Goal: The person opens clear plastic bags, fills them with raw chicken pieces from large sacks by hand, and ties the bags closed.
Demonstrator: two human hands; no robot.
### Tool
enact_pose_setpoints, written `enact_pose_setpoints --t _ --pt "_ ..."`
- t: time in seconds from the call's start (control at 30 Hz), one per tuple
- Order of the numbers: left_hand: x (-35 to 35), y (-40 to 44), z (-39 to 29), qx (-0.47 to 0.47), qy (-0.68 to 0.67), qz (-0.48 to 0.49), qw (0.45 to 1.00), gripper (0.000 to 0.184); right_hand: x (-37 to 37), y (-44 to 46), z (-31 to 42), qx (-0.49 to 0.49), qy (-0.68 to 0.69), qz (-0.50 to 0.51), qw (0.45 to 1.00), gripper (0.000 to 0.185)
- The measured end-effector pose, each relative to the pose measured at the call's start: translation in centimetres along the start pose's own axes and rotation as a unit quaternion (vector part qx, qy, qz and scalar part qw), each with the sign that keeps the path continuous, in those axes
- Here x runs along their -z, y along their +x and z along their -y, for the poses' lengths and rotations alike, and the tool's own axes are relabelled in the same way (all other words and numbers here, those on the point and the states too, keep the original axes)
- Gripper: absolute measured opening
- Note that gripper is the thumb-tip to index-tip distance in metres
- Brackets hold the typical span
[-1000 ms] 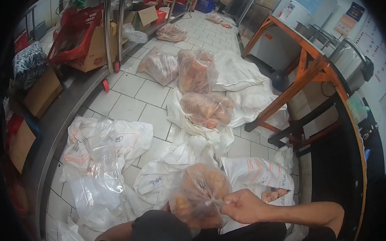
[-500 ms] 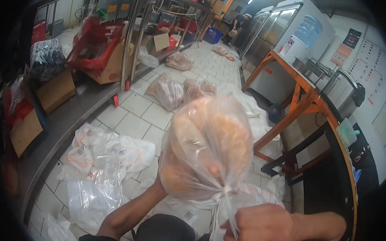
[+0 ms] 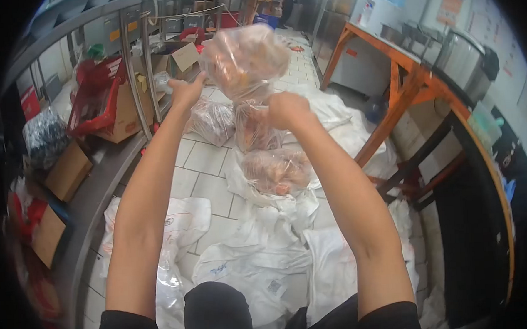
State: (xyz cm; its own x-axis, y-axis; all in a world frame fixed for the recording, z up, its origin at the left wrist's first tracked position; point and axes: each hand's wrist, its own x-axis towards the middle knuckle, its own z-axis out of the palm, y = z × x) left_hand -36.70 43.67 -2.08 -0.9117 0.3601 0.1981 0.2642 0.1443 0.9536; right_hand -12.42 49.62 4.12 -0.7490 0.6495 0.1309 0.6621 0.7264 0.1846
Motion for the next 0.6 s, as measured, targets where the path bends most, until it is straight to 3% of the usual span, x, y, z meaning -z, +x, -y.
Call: enact_pose_setpoints --t 0.07,0.13,0.2,0.3,0.33,0.43,0.47,0.5,0.57,0.6 --pt "1.3 -2.6 2.9 -0.068 0.033 0.035 0.997 0.101 -2.9 -4.0 -0.5 -0.030 0.084 0.055 0.994 0.054" --pt "2.4 -5.8 6.6 -0.031 0.112 0.138 0.984 0.095 -9.2 -8.5 -2.6 0.026 0.146 0.059 0.987 0.049" --pt "1.7 -7.4 14.1 -0.039 0.163 0.160 0.973 0.088 -14.6 -13.7 -5.4 0.003 0.159 0.146 0.976 0.047" --pt "3.3 -12.5 24.2 -0.037 0.260 0.267 0.927 0.083 -25.8 -22.5 -11.7 -0.027 0.043 0.323 0.945 0.046" --pt "4.5 -15.4 26.4 -0.053 0.307 0.274 0.910 0.081 -26.9 -25.3 -13.2 0.011 0.052 0.391 0.919 0.044" --pt "8.5 -23.1 34.1 -0.067 0.267 0.354 0.894 0.060 -33.6 -32.3 -16.5 0.085 0.009 0.513 0.854 0.040" --pt "10.2 -25.7 34.3 -0.070 0.280 0.320 0.903 0.050 -36.1 -34.2 -17.1 0.120 0.002 0.518 0.847 0.040" --pt "12.4 -27.4 36.2 -0.080 0.282 0.272 0.917 0.045 -36.9 -35.1 -16.9 0.134 -0.008 0.544 0.828 0.055" --pt "17.4 -30.9 34.6 -0.005 0.243 0.151 0.958 0.039 -39.1 -37.0 -17.0 0.163 0.095 0.486 0.853 0.055" --pt "20.6 -32.2 34.0 0.009 0.261 0.072 0.963 0.037 -36.1 -35.9 -14.8 0.123 0.182 0.463 0.859 0.049"
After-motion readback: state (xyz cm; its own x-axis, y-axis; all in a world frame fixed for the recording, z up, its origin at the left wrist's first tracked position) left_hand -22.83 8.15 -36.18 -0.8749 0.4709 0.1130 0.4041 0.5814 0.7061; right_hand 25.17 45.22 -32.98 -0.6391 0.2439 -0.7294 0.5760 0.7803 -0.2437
